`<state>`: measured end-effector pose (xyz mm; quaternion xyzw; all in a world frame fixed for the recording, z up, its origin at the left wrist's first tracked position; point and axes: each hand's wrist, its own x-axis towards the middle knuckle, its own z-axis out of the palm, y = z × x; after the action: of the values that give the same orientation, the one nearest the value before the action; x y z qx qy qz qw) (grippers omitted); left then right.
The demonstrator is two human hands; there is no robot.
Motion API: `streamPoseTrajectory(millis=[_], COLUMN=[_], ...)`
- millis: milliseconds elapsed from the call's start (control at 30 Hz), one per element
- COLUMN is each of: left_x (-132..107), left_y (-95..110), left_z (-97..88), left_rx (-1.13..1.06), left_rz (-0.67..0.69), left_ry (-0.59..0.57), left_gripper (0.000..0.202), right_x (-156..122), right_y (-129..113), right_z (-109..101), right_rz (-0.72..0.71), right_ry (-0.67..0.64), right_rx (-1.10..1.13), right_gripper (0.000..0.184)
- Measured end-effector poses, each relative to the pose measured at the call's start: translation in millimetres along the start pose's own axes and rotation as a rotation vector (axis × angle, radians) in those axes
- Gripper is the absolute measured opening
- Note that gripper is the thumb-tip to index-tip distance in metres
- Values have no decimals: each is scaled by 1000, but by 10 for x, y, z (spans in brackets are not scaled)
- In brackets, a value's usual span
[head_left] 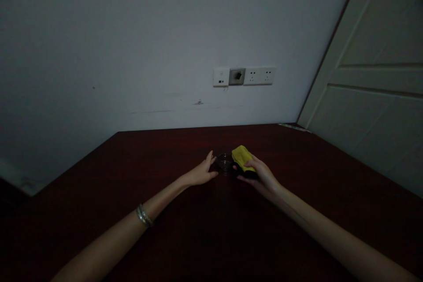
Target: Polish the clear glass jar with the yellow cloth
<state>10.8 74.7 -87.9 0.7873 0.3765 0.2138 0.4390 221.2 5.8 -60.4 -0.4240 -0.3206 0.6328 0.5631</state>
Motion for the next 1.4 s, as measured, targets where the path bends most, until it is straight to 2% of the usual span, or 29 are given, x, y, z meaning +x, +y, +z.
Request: streamPoseTrajectory(millis=[300, 533, 667, 767, 833, 933, 1033, 1133, 1233, 1400], left_x=[-126, -170, -95, 32, 137, 277, 361, 394, 415, 427], left_y=[142, 117, 38, -15, -38, -41, -17, -9, -35, -58], left_z=[55, 123, 101, 38, 8, 5, 25, 28, 10, -26], left_rx=[-23, -33, -45, -85, -121, -162, -182, -172, -144, -81], left_rz=[-96, -150, -139, -81, -52, 10, 97, 143, 145, 144], left_ry=[11, 116, 187, 181, 152, 97, 51, 47, 71, 104], left_gripper=[106, 101, 109, 120, 124, 126, 124, 122, 113, 93], right_x=[384, 611, 772, 883, 906, 863, 811, 810, 836, 900], right_y=[-104, -108, -169, -267, -352, -496, -626, -716, -769, -846], right_z=[-203, -253, -329, -413, -447, -426, -331, -219, -131, -57], right_rz=[28, 15, -103, -278, -422, -590, -661, -706, -746, -790], right_ry=[-93, -150, -160, -125, -155, -335, -594, -796, -921, -1054], right_rx=[-93, -263, -437, -611, -741, -943, -1122, -1243, -1312, -1377], right_gripper=[51, 48, 49, 49, 51, 54, 43, 36, 34, 32])
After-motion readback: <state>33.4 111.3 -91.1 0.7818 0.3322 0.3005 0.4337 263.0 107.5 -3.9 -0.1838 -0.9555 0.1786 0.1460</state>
